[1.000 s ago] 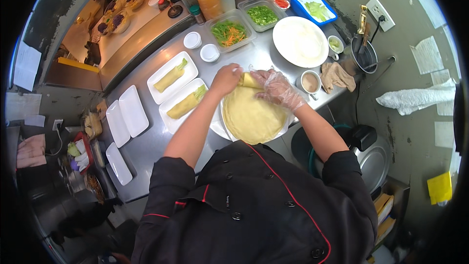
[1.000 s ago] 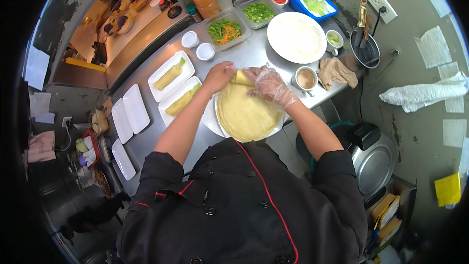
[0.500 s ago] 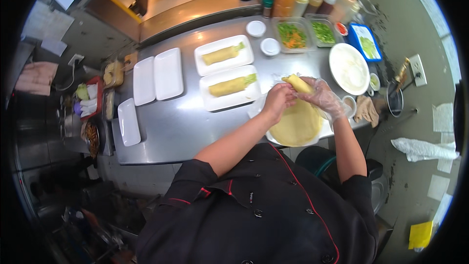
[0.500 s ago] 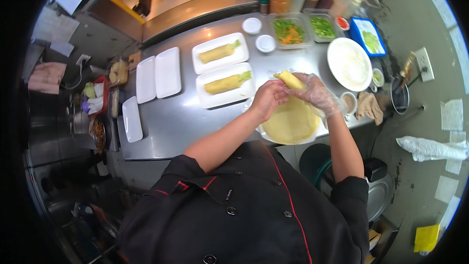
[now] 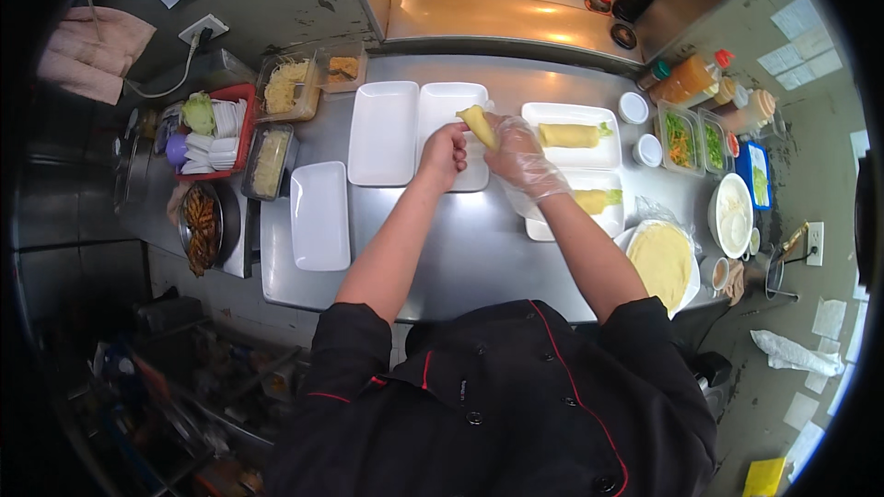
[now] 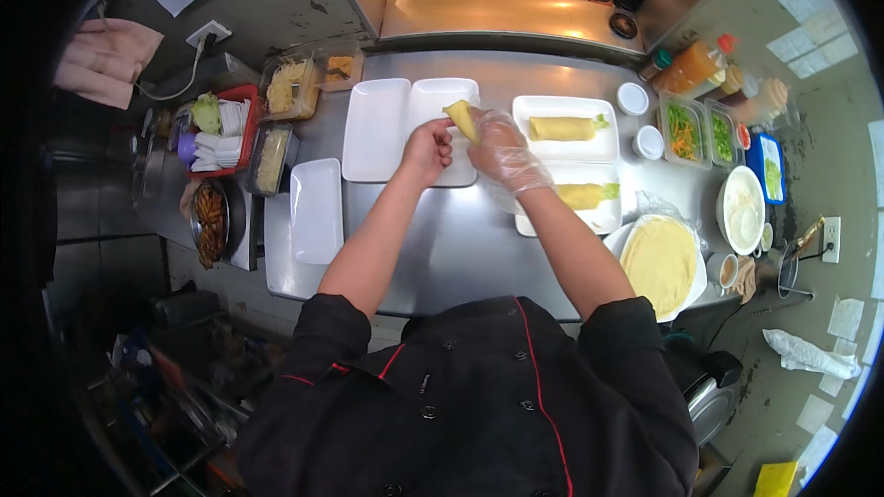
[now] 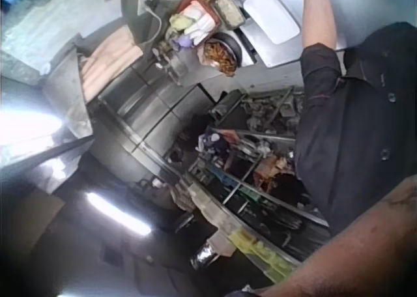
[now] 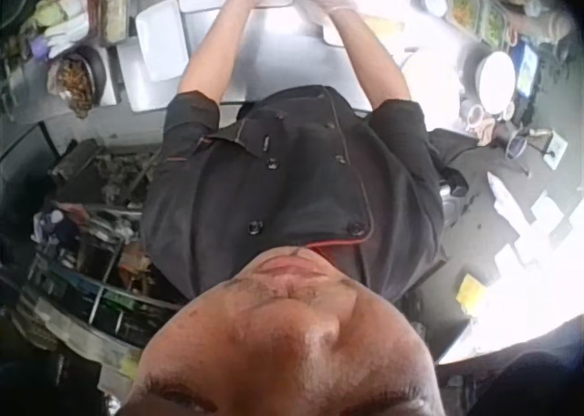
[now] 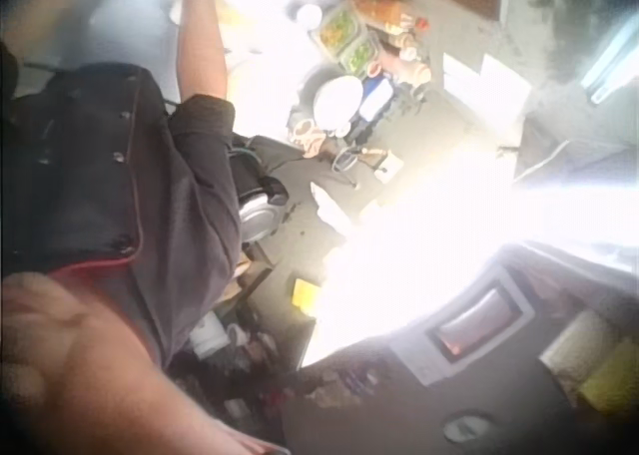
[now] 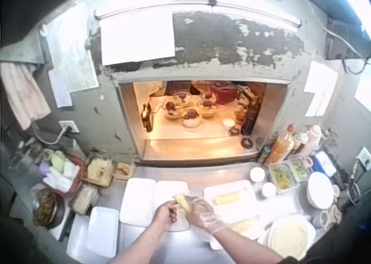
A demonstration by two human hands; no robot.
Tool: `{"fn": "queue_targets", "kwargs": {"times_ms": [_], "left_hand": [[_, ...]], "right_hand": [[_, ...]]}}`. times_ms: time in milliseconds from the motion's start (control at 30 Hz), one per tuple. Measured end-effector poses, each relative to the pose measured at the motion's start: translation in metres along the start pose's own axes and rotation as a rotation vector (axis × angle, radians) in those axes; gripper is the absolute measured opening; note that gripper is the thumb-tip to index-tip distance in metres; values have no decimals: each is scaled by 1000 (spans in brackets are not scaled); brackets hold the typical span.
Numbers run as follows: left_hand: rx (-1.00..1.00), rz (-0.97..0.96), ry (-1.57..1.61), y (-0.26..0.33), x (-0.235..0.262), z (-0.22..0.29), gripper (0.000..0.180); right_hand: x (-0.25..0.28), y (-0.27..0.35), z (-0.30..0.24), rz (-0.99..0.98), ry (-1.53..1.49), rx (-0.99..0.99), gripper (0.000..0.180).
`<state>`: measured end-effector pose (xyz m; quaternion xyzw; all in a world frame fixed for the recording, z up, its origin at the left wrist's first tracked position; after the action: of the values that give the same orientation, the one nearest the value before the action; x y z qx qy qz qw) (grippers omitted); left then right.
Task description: The person assembles food wraps by placing filling and shredded cheese onto thin yellow pancakes, rolling them up, placing them on plates, and pouring sauce from a cup over the finished rolls.
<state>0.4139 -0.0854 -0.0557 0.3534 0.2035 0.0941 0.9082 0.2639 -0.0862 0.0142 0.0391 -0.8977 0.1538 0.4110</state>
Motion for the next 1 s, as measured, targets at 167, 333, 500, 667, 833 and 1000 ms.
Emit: {"fn": "queue_targets", "kwargs": {"times_ms": [167, 333, 500, 667, 833, 1000], "left_hand": [[144, 45, -127, -62, 33, 44, 10], [-38, 59, -1016, -85, 50, 71, 20], [-1124, 275, -1464, -92, 14, 110, 20], [-1173, -70, -1720, -135, -16, 97, 14], [-930, -107, -1452, -152, 8, 105, 16], [-813, -100, -1538, -134, -9, 116, 17]], "right_hand": [[-70, -25, -26, 135, 271, 22, 47], [-118, -8, -44, 42, 379, -72, 50], [-84, 6, -67, 255, 187, 162, 62], [-47, 114, 1, 64, -388, -818, 29], [47, 135, -1, 144, 136, -485, 17], [82, 152, 25, 121, 186, -500, 21]]}}
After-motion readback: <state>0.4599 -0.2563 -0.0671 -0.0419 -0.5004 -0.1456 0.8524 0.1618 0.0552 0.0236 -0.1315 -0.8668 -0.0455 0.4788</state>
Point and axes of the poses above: each hand's wrist, its own y-axis away from the middle knuckle, its own x-axis out of the back of the hand, z = x × y, the point moved 4 cm from there along -y, towards the middle knuckle, and after that the axes turned 11 degrees about z, right-handed, at the moved point
